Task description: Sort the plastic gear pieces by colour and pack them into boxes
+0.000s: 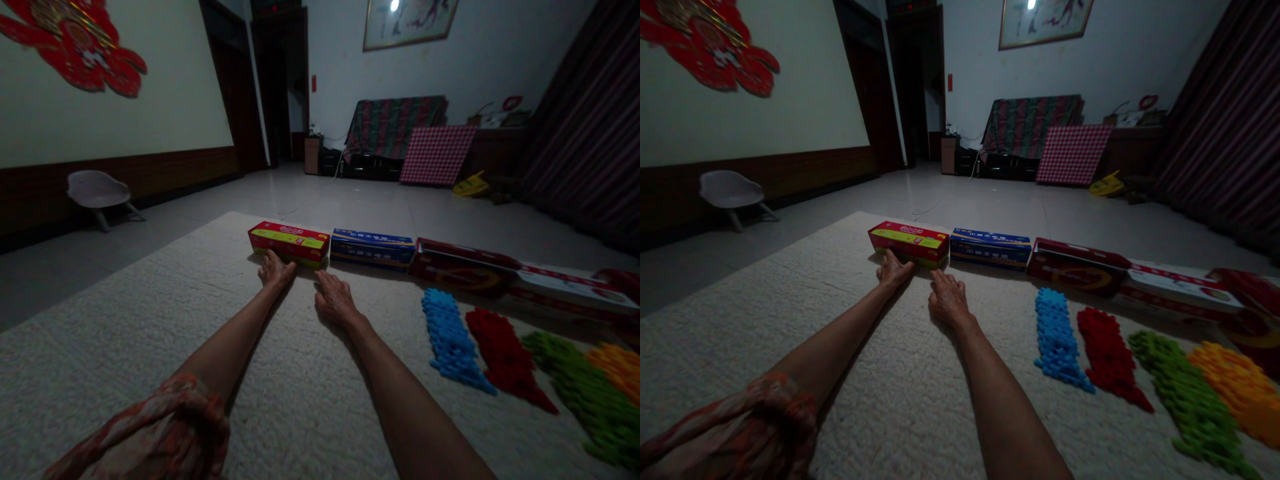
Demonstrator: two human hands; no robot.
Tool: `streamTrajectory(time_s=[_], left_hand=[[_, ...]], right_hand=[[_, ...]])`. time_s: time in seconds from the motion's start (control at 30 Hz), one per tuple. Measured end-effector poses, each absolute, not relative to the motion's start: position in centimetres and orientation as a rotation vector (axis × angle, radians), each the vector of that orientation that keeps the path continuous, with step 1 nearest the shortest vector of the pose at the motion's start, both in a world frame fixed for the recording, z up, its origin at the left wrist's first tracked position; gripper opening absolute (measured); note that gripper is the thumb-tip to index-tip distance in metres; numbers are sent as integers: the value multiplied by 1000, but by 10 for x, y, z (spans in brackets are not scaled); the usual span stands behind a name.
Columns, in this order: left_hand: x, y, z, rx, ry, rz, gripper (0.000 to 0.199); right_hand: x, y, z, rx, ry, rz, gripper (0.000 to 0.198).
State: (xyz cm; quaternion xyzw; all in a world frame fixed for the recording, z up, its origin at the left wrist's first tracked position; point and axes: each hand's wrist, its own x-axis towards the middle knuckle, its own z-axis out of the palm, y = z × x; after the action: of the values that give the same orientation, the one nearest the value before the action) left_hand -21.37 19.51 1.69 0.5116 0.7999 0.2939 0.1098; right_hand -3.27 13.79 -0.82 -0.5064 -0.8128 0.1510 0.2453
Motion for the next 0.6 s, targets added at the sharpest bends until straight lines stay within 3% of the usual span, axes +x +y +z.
streamTrajectory(time_s=[0.6], left_hand=[[-201, 238, 11, 1568, 2416, 758, 73]], right_hand=[[-31, 140, -19, -1289, -2054, 392, 33]])
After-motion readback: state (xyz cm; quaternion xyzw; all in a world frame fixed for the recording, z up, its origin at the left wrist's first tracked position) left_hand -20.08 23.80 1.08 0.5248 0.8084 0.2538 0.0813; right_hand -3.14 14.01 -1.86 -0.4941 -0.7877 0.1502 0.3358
